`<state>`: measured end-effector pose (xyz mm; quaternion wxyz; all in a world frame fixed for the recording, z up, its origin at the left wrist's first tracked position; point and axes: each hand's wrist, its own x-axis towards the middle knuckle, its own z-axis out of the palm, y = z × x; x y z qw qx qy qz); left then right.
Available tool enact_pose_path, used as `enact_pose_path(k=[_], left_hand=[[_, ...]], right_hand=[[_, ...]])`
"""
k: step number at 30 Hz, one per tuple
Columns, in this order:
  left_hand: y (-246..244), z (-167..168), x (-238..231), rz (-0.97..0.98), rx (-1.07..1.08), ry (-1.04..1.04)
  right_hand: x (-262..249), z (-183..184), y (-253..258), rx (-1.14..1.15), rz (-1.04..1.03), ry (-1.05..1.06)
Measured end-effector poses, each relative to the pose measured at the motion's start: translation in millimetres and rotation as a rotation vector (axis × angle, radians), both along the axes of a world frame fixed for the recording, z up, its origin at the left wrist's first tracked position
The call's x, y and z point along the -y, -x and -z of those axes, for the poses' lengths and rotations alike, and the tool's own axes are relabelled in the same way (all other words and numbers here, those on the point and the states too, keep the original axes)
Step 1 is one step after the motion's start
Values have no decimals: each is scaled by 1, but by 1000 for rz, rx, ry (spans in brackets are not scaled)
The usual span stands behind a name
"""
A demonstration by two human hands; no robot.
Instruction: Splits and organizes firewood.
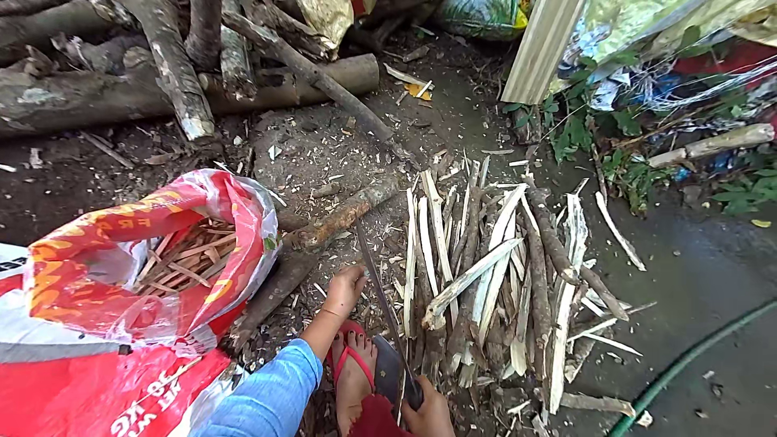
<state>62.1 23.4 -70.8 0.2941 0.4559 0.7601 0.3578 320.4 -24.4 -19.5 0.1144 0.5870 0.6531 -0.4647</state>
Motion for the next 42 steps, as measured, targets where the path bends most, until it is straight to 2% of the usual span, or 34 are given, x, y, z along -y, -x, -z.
enact_pose_path(k=[3,6,10,12,15,19,23,26,30,32,35,38,40,42], left_hand=[[1,15,4,30,-7,15],[7,6,-5,92,0,93],[4,7,-6,25,-66,-138],[4,16,-1,35,-38,-72],[9,11,-10,68,-12,7],[5,13,-6,8,-45,-115],[8,10,-7,8,-25,-39],[7,5,-8,-10,-61,-158],[18,7,-13,99,24,118],[18,0,-15,101,10,94],[11,7,-11,17,-32,-97],[9,14,-4,16,49,57],[16,-2,-8,45,144,163],[23,-14,2,19,217,182]], right_hand=[[0,3,2,87,-9,76],[-4,2,5,75,7,73],[-3,-2,5,35,13,41],[-2,3,6,83,6,88],[-8,7,7,72,13,81],[-5,5,9,64,10,80],[-10,3,13,75,-9,92],[-3,1,12,40,6,36],[-12,4,18,106,6,125],[-11,1,16,70,6,94],[-5,0,16,49,3,54],[-6,5,15,116,-17,115],[-9,4,11,101,-17,81],[-2,0,6,41,5,-10]])
